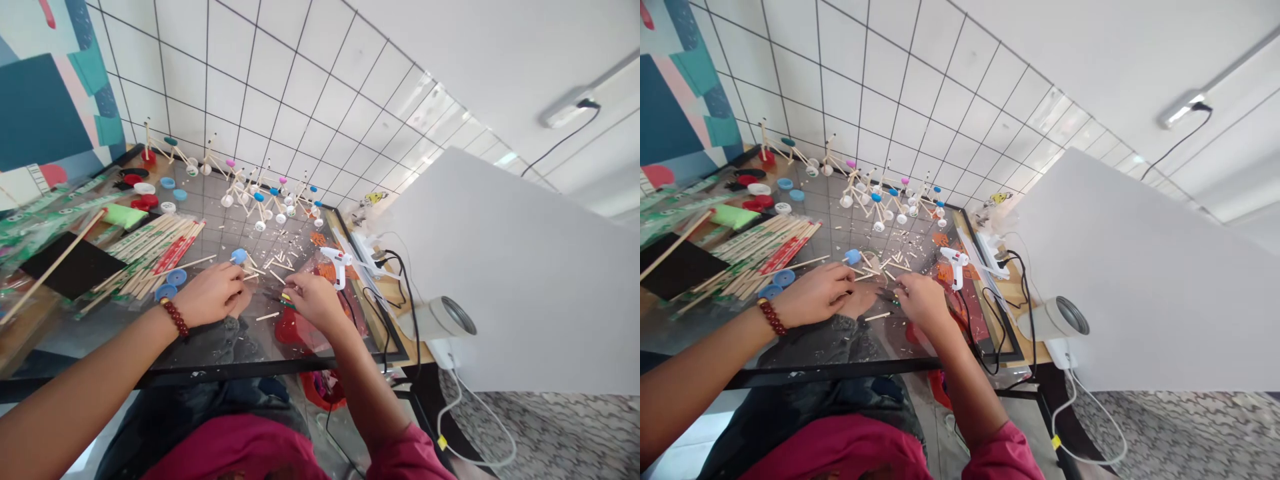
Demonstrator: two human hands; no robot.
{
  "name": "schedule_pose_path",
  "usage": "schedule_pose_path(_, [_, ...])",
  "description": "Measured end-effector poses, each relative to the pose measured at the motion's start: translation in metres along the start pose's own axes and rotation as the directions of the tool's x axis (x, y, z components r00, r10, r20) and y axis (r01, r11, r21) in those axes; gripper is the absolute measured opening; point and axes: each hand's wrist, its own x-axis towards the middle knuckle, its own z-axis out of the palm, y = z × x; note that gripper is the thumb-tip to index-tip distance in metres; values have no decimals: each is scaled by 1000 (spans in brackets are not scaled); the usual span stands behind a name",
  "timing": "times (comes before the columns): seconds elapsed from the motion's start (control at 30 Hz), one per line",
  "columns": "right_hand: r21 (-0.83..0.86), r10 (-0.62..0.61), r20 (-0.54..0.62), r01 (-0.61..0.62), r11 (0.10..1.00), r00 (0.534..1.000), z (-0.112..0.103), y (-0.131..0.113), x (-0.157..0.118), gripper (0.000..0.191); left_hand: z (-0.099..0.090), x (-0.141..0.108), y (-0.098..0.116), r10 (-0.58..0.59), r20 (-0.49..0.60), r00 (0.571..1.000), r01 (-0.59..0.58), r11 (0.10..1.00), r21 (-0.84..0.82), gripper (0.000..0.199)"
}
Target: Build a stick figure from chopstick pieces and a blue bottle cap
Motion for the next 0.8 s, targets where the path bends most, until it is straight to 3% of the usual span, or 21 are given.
schedule_pose_path(0.1, [-15,57,-44,-58,998,997,-1,15,-10,18,-2,0,-3,40,75,996,-46,996,80,23])
schedule_pose_path(0.27, [4,226,-129,-227,974,966,-10,44,-29,12,6,-2,-8,80,23,997,-82,991,104,27])
schedule_pose_path(0.47, [-8,501,-321,-532,847,804,-33,75,-32,14,-3,1,-7,-39,-136,990,47,997,57,28])
schedule_pose_path(0.6, [-20,490,-353,-530,848,797,-37,88,-28,23,-12,1,-7,-69,-195,978,83,994,67,31])
schedule_pose_path(0.8, [-98,501,-345,-562,822,793,-34,94,-25,45,-14,-2,-8,66,-37,997,-64,996,55,30])
